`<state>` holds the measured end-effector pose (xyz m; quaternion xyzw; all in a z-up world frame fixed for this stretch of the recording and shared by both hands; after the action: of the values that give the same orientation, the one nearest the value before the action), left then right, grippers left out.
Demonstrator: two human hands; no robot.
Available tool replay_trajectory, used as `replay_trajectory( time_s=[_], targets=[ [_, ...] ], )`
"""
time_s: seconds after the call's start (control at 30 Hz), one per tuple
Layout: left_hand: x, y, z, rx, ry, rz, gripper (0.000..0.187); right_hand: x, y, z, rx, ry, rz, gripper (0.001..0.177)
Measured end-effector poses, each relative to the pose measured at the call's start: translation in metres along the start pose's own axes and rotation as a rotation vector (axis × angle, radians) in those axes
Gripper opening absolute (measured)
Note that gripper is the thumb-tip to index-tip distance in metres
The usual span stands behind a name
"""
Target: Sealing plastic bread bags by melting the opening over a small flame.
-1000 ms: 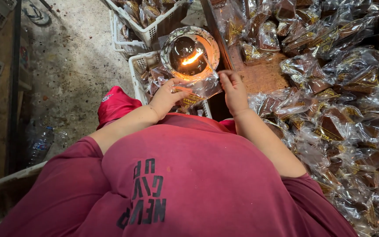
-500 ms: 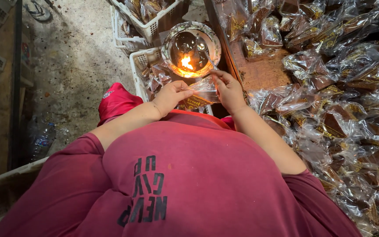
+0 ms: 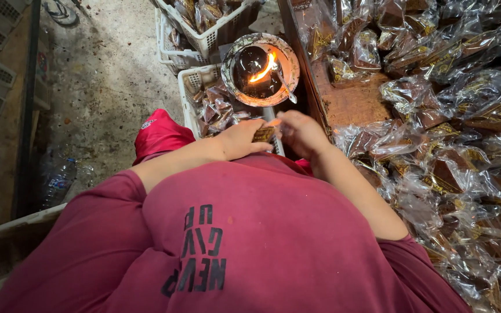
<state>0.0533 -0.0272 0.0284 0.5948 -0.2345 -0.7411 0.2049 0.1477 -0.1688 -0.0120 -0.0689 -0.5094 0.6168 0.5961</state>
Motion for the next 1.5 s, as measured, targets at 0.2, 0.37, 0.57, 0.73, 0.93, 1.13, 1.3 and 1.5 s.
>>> replay_trajectory(
  time_s=[0.2, 0.37, 0.57, 0.73, 0.93, 1.13, 1.3, 1.5],
  targets=[
    [0.05, -0.071, -0.043, -0.303, 0.033, 0.422, 0.069, -0.031, -0.04, -0.009, -0.288, 0.132, -0.183, 0.022],
    [0.042, -0.07, -0.047, -0.377, 0.085, 1.064, 0.029, -0.026, -0.038, -0.011, -0.302, 0.121, -0.061, 0.017],
    [0.051, -0.078, -0.049, -0.427, 0.018, 1.161, 0.035, -0.033, -0.03, -0.021, -0.278, 0.087, 0.114, 0.021],
    [0.048, -0.047, -0.047, -0.209, -0.004, 0.966, 0.06, -0.01, -0.004, -0.014, -0.088, -0.09, 0.195, 0.048],
    [0.031, -0.052, -0.036, -0.086, 0.144, 0.813, 0.051, -0.016, -0.004, -0.016, -0.104, -0.102, -0.008, 0.012],
    [0.018, -0.044, -0.016, -0.145, 0.239, 0.999, 0.053, 0.004, -0.014, 0.007, -0.214, -0.143, 0.742, 0.023],
    [0.036, -0.055, -0.009, -0.284, 0.07, 1.16, 0.037, -0.014, -0.015, -0.006, -0.285, 0.054, 0.614, 0.034],
    [0.044, -0.177, 0.003, -0.666, 0.221, 0.966, 0.08, -0.014, -0.052, 0.01, -0.398, 0.086, 0.784, 0.02]
  ],
)
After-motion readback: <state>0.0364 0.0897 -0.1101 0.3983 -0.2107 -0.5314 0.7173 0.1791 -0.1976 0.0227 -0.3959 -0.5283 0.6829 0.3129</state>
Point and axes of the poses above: each hand's wrist, its own z-axis away from the middle knuckle, its own x-axis out of the palm, y = z × x, the point moved 6 cm from there along -z, towards the middle knuckle, and after that the axes turned 13 degrees about -z, right-handed, at the moved point
